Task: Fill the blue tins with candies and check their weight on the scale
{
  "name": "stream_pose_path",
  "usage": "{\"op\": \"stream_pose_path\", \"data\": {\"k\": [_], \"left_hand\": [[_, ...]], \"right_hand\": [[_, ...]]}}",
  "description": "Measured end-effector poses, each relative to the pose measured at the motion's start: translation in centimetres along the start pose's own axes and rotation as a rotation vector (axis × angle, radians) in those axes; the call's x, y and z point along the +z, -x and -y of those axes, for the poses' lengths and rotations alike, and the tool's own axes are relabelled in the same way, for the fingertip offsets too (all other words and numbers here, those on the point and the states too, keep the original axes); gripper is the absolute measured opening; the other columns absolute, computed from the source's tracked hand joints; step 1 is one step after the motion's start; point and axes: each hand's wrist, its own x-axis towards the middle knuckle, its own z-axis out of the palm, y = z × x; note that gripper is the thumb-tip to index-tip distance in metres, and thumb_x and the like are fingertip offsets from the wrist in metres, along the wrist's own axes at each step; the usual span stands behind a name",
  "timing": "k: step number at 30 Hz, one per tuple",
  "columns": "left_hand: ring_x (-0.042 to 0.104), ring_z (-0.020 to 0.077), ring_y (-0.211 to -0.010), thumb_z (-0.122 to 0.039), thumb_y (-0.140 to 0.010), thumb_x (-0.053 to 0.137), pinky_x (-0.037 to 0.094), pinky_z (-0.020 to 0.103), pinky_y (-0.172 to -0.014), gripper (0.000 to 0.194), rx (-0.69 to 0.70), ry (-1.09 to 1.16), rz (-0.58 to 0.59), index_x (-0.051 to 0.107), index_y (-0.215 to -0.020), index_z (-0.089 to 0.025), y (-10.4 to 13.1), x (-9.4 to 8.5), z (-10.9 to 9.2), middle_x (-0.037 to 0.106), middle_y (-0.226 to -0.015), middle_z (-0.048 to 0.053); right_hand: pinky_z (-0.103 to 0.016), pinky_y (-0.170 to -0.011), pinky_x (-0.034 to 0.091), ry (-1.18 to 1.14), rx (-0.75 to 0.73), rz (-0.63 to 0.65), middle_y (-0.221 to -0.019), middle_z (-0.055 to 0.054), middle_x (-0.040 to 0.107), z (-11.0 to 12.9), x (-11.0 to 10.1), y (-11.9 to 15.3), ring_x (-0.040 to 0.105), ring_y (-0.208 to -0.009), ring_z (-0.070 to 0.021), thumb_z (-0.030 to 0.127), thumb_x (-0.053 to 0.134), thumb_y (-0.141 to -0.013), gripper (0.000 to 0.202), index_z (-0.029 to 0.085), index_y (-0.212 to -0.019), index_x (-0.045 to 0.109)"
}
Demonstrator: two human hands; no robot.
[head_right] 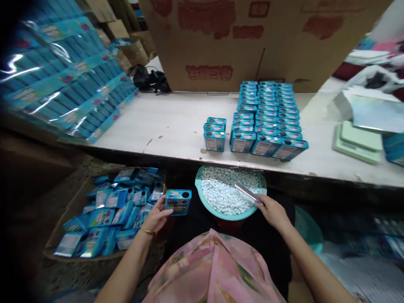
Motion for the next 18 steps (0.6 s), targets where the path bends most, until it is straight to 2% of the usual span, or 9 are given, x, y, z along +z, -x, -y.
{"op": "stream_pose_path", "data": {"k": [2, 4, 7, 10, 13, 15, 18], "left_hand": [[0.058, 0.0183, -0.084, -0.014, -0.051, 0.071, 0.047, 0.029, -0.074, 0.048, 0.005, -0.085, 0.041, 0.054, -0.095, -0.020, -0.7, 1.2, -0.5, 0.062, -0.091, 0.004], [0.059, 0.0193, -0.082, -0.019, -0.055, 0.070, 0.049, 0.030, -0.071, 0.046, -0.048, -0.101, 0.081, 0.052, -0.097, -0.020, -1.3, 2.2, -0.9, 0.062, -0.092, 0.005], [0.060, 0.0206, -0.083, -0.024, -0.059, 0.068, 0.050, 0.032, -0.069, 0.050, -0.154, -0.046, 0.125, 0.049, -0.105, -0.022, -2.4, 3.8, -0.8, 0.061, -0.096, 0.006], [0.060, 0.0194, -0.083, -0.023, -0.059, 0.069, 0.050, 0.031, -0.070, 0.053, -0.209, -0.058, 0.150, 0.048, -0.107, -0.020, -3.9, 6.0, 0.0, 0.061, -0.098, 0.007], [0.060, 0.0170, -0.083, -0.021, -0.059, 0.069, 0.049, 0.028, -0.071, 0.050, -0.184, -0.097, 0.141, 0.048, -0.104, -0.019, -5.5, 8.4, 1.0, 0.060, -0.099, 0.006], [0.059, 0.0164, -0.085, -0.021, -0.060, 0.068, 0.049, 0.028, -0.072, 0.049, -0.165, -0.105, 0.138, 0.047, -0.103, -0.019, -6.4, 9.8, 1.7, 0.059, -0.102, 0.006], [0.059, 0.0175, -0.087, -0.022, -0.062, 0.067, 0.050, 0.029, -0.073, 0.047, -0.187, -0.093, 0.201, 0.046, -0.104, -0.019, -7.1, 11.7, 2.7, 0.057, -0.106, 0.007]], "right_hand": [[-0.030, -0.072, 0.041, 0.214, 0.016, -0.003, -0.097, -0.007, 0.061, -0.3, -1.3, 0.0, 0.056, -0.087, -0.0204, 0.032, 0.035, -0.083, 0.034, 0.022, -0.111, 0.051], [-0.030, -0.070, 0.039, 0.385, 0.019, 0.012, -0.090, -0.009, 0.061, -0.2, -2.4, -0.3, 0.056, -0.082, -0.0207, 0.028, 0.037, -0.083, 0.032, 0.020, -0.110, 0.052], [-0.029, -0.070, 0.036, 0.452, -0.010, 0.045, -0.088, -0.010, 0.060, 0.9, -2.7, -1.6, 0.055, -0.082, -0.0203, 0.023, 0.036, -0.083, 0.030, 0.019, -0.108, 0.053], [-0.027, -0.072, 0.035, 0.347, -0.021, 0.104, -0.089, -0.010, 0.061, 3.0, -1.0, -4.0, 0.055, -0.085, -0.0191, 0.024, 0.037, -0.083, 0.029, 0.017, -0.106, 0.053], [-0.027, -0.073, 0.036, 0.257, -0.004, 0.141, -0.092, -0.009, 0.062, 4.5, 1.3, -6.6, 0.055, -0.088, -0.0198, 0.029, 0.042, -0.082, 0.025, 0.017, -0.097, 0.058], [-0.027, -0.073, 0.037, 0.229, 0.003, 0.147, -0.094, -0.008, 0.062, 4.5, 2.3, -7.6, 0.056, -0.089, -0.0199, 0.032, 0.043, -0.081, 0.025, 0.018, -0.093, 0.060], [-0.026, -0.075, 0.038, 0.172, -0.009, 0.153, -0.100, -0.005, 0.062, 3.5, 2.7, -7.9, 0.055, -0.093, -0.0190, 0.035, 0.041, -0.082, 0.027, 0.023, -0.099, 0.058]]}}
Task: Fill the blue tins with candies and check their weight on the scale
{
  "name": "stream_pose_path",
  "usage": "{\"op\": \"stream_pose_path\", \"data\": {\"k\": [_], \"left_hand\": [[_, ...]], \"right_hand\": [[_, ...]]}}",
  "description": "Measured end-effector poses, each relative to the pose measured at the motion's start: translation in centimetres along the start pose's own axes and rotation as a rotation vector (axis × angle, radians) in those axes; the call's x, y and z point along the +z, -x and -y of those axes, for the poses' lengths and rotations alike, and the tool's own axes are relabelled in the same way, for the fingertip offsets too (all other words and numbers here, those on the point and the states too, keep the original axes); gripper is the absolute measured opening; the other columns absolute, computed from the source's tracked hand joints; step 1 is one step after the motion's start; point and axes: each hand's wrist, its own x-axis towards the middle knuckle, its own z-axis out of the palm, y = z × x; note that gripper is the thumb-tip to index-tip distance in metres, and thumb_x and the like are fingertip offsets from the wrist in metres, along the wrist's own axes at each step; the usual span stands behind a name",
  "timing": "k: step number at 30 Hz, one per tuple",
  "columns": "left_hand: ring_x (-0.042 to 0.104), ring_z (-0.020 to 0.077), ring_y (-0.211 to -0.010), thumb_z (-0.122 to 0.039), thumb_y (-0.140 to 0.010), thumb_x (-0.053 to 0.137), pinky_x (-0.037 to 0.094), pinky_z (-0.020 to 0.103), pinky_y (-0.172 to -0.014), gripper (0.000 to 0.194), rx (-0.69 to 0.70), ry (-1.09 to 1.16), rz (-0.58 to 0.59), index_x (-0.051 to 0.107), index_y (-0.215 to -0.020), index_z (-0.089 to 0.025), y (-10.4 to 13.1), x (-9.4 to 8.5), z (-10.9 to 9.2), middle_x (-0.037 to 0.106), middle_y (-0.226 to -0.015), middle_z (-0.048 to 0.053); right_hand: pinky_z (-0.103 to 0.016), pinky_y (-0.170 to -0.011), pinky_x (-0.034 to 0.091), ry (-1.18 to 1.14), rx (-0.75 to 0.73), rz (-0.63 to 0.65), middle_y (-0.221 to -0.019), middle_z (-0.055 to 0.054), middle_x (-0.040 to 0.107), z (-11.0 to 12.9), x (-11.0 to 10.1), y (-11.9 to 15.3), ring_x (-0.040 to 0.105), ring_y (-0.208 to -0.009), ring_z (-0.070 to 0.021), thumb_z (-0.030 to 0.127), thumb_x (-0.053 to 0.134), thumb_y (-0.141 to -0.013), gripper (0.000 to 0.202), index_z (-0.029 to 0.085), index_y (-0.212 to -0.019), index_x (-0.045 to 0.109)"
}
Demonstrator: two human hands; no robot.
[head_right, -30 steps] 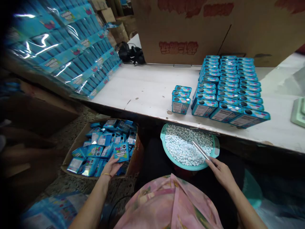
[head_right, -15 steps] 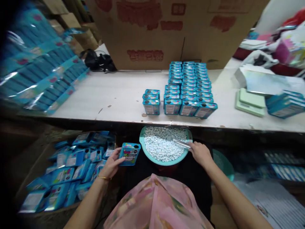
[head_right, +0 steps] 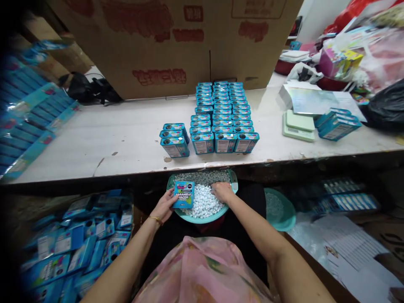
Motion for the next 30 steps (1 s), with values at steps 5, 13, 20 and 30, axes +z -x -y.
{"op": "stream_pose_path", "data": {"k": [5, 13, 20, 30], "left_hand": [[0.058, 0.0177, -0.089, -0.019, -0.062, 0.066, 0.049, 0.030, -0.075, 0.046, -0.008, 0.067, 0.129, 0.045, -0.104, -0.020, -0.1, 1.6, 0.1, 0.057, -0.106, 0.006], [0.060, 0.0151, -0.080, -0.023, -0.064, 0.065, 0.049, 0.030, -0.072, 0.047, -0.018, 0.136, 0.072, 0.045, -0.106, -0.024, 0.9, -0.6, -0.4, 0.061, -0.095, 0.002], [0.056, 0.0200, -0.091, -0.018, -0.051, 0.073, 0.042, 0.037, -0.085, 0.060, 0.170, -0.063, 0.096, 0.047, -0.105, -0.018, 0.6, 0.6, -0.8, 0.060, -0.098, 0.006], [0.051, 0.0197, -0.098, -0.017, -0.051, 0.072, 0.037, 0.036, -0.090, 0.056, 0.362, -0.260, 0.078, 0.048, -0.101, -0.020, -0.3, -0.4, -1.4, 0.055, -0.103, 0.004]], "right_hand": [[-0.025, -0.079, 0.039, -0.112, -0.035, -0.015, -0.111, 0.000, 0.058, -1.3, -0.1, 0.6, 0.053, -0.100, -0.0173, 0.038, 0.041, -0.082, 0.034, 0.027, -0.111, 0.052], [-0.027, -0.083, 0.040, -0.352, -0.092, -0.082, -0.113, -0.004, 0.057, -2.0, -2.3, 1.8, 0.052, -0.102, -0.0188, 0.035, 0.047, -0.079, 0.036, 0.022, -0.111, 0.055], [-0.029, -0.084, 0.040, -0.225, -0.120, -0.110, -0.111, -0.004, 0.058, -2.8, -7.8, 4.1, 0.053, -0.102, -0.0201, 0.037, 0.047, -0.079, 0.036, 0.022, -0.110, 0.056], [-0.027, -0.084, 0.039, -0.112, -0.160, -0.089, -0.114, -0.004, 0.056, -2.6, -11.1, 4.7, 0.051, -0.103, -0.0194, 0.038, 0.045, -0.079, 0.039, 0.019, -0.112, 0.054]]}}
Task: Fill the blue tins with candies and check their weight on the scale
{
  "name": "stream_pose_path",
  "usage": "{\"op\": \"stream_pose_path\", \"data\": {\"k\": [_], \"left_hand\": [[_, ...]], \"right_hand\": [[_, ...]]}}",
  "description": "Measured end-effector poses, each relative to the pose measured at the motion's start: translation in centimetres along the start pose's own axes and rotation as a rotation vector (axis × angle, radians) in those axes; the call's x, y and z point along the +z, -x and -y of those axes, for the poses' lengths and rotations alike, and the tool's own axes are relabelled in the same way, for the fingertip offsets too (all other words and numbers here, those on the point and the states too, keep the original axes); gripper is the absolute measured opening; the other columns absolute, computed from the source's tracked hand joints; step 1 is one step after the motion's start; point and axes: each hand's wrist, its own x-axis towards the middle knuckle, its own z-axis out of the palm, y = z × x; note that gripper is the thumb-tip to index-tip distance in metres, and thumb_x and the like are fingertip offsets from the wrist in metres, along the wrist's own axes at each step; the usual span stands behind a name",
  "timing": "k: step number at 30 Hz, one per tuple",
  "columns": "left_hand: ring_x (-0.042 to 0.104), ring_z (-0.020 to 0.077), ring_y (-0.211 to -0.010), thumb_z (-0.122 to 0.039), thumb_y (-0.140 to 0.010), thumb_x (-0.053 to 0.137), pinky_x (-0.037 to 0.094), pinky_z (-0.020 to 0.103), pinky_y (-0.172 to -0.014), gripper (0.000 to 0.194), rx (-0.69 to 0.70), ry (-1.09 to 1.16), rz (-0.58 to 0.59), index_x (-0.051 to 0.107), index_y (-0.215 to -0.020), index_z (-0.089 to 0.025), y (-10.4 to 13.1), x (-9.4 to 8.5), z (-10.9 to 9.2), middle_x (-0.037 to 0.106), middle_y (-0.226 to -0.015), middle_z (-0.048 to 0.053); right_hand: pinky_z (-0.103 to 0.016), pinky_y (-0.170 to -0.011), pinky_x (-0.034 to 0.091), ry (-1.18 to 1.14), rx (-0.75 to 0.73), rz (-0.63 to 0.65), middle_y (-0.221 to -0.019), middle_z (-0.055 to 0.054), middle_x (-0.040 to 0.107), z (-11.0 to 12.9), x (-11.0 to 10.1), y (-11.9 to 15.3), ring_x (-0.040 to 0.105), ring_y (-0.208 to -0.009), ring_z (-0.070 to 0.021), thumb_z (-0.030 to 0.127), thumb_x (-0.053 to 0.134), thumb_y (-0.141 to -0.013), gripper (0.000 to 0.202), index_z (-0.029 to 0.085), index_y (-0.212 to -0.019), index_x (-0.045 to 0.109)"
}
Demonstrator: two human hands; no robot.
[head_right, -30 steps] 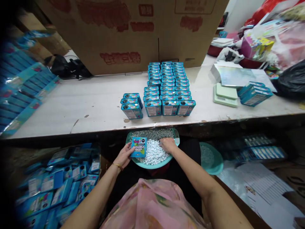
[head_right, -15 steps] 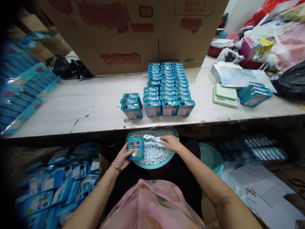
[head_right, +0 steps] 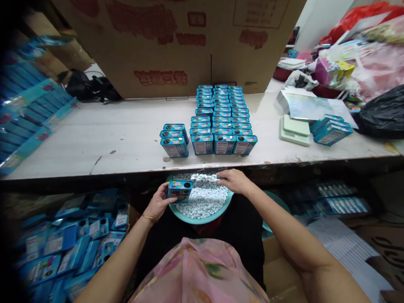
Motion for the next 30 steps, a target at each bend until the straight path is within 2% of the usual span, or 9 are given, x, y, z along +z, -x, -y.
{"op": "stream_pose_path", "data": {"k": [6, 11, 16, 20, 23, 25, 28, 30], "left_hand": [[0.050, 0.0196, -0.098, -0.019, -0.053, 0.070, 0.034, 0.036, -0.091, 0.052, 0.094, -0.175, 0.037, 0.050, -0.101, -0.020, -0.6, -0.1, 0.8, 0.054, -0.101, 0.003], [0.051, 0.0194, -0.094, -0.020, -0.052, 0.070, 0.035, 0.035, -0.089, 0.050, 0.104, -0.198, 0.026, 0.051, -0.098, -0.020, -0.8, 0.1, 1.2, 0.054, -0.096, 0.003], [0.052, 0.0180, -0.090, -0.018, -0.051, 0.071, 0.036, 0.033, -0.088, 0.049, 0.071, -0.147, 0.009, 0.052, -0.096, -0.020, -0.6, 0.3, 1.0, 0.054, -0.093, 0.001], [0.052, 0.0178, -0.091, -0.016, -0.050, 0.071, 0.036, 0.033, -0.088, 0.049, 0.040, -0.081, -0.010, 0.052, -0.094, -0.019, -0.5, 0.3, 0.8, 0.055, -0.092, 0.001], [0.051, 0.0177, -0.094, -0.014, -0.049, 0.071, 0.035, 0.032, -0.090, 0.050, 0.016, -0.024, -0.022, 0.052, -0.095, -0.020, -0.5, 0.3, 0.7, 0.056, -0.095, 0.001], [0.052, 0.0177, -0.095, -0.013, -0.049, 0.072, 0.036, 0.032, -0.089, 0.052, -0.035, 0.044, 0.021, 0.052, -0.097, -0.020, -0.5, 0.3, 0.5, 0.057, -0.097, 0.001], [0.055, 0.0178, -0.090, -0.014, -0.052, 0.071, 0.040, 0.032, -0.084, 0.052, -0.187, 0.177, 0.185, 0.051, -0.100, -0.020, -0.6, 0.7, -0.3, 0.059, -0.097, 0.003], [0.057, 0.0190, -0.085, -0.017, -0.054, 0.070, 0.042, 0.033, -0.079, 0.051, -0.285, 0.271, 0.315, 0.052, -0.101, -0.020, -0.8, 1.0, -0.9, 0.061, -0.093, 0.004]], "right_hand": [[-0.027, -0.071, 0.041, 0.223, -0.038, 0.104, -0.101, -0.005, 0.062, 3.3, -1.7, 0.2, 0.057, -0.091, -0.0199, 0.038, 0.039, -0.082, 0.033, 0.024, -0.106, 0.057], [-0.030, -0.069, 0.040, 0.383, 0.019, 0.158, -0.088, -0.011, 0.064, 6.0, -3.1, -0.3, 0.059, -0.083, -0.0226, 0.033, 0.040, -0.079, 0.031, 0.018, -0.096, 0.061], [-0.032, -0.069, 0.039, 0.391, 0.015, 0.138, -0.085, -0.015, 0.064, 7.0, -3.2, -0.8, 0.059, -0.080, -0.0240, 0.029, 0.043, -0.076, 0.028, 0.014, -0.087, 0.063], [-0.031, -0.068, 0.039, 0.373, 0.015, 0.120, -0.084, -0.014, 0.064, 6.9, -3.5, 0.0, 0.058, -0.079, -0.0233, 0.030, 0.042, -0.077, 0.026, 0.015, -0.086, 0.062], [-0.028, -0.069, 0.037, 0.311, 0.014, 0.077, -0.086, -0.011, 0.063, 6.0, -3.9, 0.8, 0.058, -0.080, -0.0213, 0.030, 0.043, -0.078, 0.024, 0.017, -0.089, 0.060], [-0.026, -0.068, 0.037, 0.204, -0.001, 0.017, -0.088, -0.008, 0.063, 5.1, -3.9, 0.7, 0.056, -0.081, -0.0193, 0.031, 0.046, -0.077, 0.025, 0.018, -0.095, 0.058], [-0.022, -0.065, 0.037, -0.097, -0.069, -0.058, -0.087, -0.002, 0.062, 4.2, -3.0, -0.8, 0.055, -0.076, -0.0149, 0.029, 0.054, -0.071, 0.033, 0.019, -0.102, 0.056], [-0.019, -0.062, 0.036, -0.312, -0.159, -0.017, -0.088, 0.000, 0.061, 4.0, -1.9, -2.4, 0.053, -0.071, -0.0112, 0.021, 0.056, -0.068, 0.040, 0.019, -0.108, 0.054]]}}
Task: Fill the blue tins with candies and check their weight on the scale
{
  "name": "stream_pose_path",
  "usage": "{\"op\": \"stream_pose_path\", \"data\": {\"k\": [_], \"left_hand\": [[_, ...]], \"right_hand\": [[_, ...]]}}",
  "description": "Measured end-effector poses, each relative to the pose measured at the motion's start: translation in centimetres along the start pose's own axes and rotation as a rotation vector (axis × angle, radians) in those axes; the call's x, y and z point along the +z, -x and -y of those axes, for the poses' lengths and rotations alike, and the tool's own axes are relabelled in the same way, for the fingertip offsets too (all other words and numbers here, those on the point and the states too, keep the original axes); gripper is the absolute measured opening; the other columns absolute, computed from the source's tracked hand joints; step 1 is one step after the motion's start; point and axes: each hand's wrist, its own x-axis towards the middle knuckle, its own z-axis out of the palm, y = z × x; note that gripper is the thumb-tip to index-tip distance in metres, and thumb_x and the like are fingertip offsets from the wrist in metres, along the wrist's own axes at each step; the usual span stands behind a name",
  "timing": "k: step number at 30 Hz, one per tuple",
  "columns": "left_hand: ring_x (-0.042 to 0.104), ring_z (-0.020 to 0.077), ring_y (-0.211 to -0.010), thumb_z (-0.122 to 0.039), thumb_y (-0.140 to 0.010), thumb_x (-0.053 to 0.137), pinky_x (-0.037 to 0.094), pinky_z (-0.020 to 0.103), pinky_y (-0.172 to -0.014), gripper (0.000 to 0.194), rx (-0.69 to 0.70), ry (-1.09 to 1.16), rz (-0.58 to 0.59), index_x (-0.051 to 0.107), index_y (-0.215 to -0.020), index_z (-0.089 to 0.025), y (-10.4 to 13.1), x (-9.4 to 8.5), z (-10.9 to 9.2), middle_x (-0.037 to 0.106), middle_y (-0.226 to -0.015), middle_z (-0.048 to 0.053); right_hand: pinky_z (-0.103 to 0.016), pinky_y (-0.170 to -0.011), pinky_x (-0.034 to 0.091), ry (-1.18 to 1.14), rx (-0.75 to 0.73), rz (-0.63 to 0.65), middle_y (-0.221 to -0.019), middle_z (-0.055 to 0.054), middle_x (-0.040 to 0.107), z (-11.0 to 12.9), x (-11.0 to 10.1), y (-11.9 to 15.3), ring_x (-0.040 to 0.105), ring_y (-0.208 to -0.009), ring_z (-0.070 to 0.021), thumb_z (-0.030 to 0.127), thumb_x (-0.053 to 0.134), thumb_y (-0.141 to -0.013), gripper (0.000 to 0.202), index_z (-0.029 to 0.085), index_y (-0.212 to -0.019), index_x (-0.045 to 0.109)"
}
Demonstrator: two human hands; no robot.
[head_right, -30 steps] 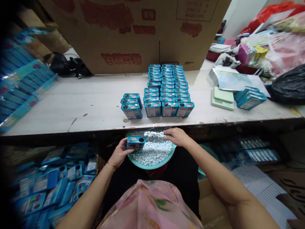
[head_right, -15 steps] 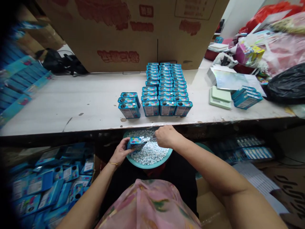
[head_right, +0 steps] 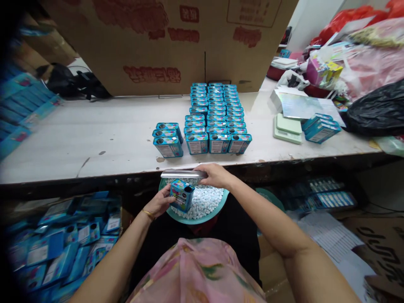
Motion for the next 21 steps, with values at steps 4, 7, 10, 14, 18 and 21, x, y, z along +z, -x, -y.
{"op": "stream_pose_path", "data": {"k": [4, 7, 10, 14, 18, 21], "left_hand": [[0.061, 0.0217, -0.073, -0.029, -0.053, 0.071, 0.045, 0.035, -0.072, 0.045, -0.146, 0.132, 0.177, 0.058, -0.093, -0.016, -0.6, 0.5, -0.2, 0.065, -0.079, 0.006], [0.060, 0.0191, -0.063, -0.032, -0.052, 0.072, 0.046, 0.033, -0.067, 0.038, -0.214, 0.145, 0.166, 0.061, -0.084, -0.015, -1.1, 0.7, 0.4, 0.064, -0.069, 0.005], [0.061, 0.0203, -0.067, -0.037, -0.057, 0.068, 0.046, 0.036, -0.070, 0.037, -0.221, 0.131, 0.033, 0.061, -0.086, -0.016, -1.0, 0.8, 0.7, 0.065, -0.075, 0.007], [0.052, 0.0264, -0.099, -0.043, -0.055, 0.068, 0.038, 0.038, -0.088, 0.054, 0.055, -0.139, -0.149, 0.057, -0.102, -0.017, 0.6, 1.3, 0.0, 0.060, -0.104, 0.008], [0.053, 0.0267, -0.095, -0.030, -0.044, 0.075, 0.036, 0.039, -0.090, 0.054, 0.171, -0.598, -0.313, 0.060, -0.094, -0.018, 2.0, 2.0, -0.2, 0.063, -0.094, 0.005], [0.057, 0.0230, -0.084, -0.031, -0.051, 0.072, 0.040, 0.039, -0.084, 0.039, 0.177, -0.579, -0.410, 0.061, -0.086, -0.016, 2.5, 1.2, 0.7, 0.064, -0.083, 0.003]], "right_hand": [[-0.015, -0.053, 0.035, -0.218, -0.114, 0.233, -0.082, 0.005, 0.058, -0.6, 2.3, -2.6, 0.047, -0.057, -0.0056, 0.011, 0.054, -0.064, 0.059, 0.022, -0.121, 0.045], [-0.015, -0.057, 0.036, -0.289, -0.207, 0.310, -0.082, 0.006, 0.057, -0.7, 3.4, -3.2, 0.048, -0.062, -0.0065, 0.012, 0.057, -0.062, 0.056, 0.020, -0.117, 0.049], [-0.017, -0.059, 0.036, -0.330, -0.182, 0.278, -0.075, 0.005, 0.057, -1.2, 4.0, -3.1, 0.049, -0.065, -0.0087, 0.022, 0.060, -0.064, 0.035, 0.016, -0.099, 0.059], [-0.018, -0.054, 0.032, -0.155, -0.018, 0.112, -0.062, 0.005, 0.054, -1.2, 4.5, -2.9, 0.048, -0.059, -0.0099, 0.035, 0.064, -0.061, 0.029, 0.016, -0.084, 0.063], [-0.019, -0.057, 0.033, 0.006, 0.027, -0.008, -0.068, 0.002, 0.060, 0.2, 5.5, -2.1, 0.053, -0.065, -0.0127, 0.040, 0.063, -0.063, 0.035, 0.021, -0.092, 0.062], [-0.021, -0.064, 0.037, -0.069, 0.027, -0.023, -0.087, -0.001, 0.063, -0.3, 5.9, 0.2, 0.056, -0.076, -0.0147, 0.043, 0.056, -0.070, 0.047, 0.022, -0.112, 0.053]]}}
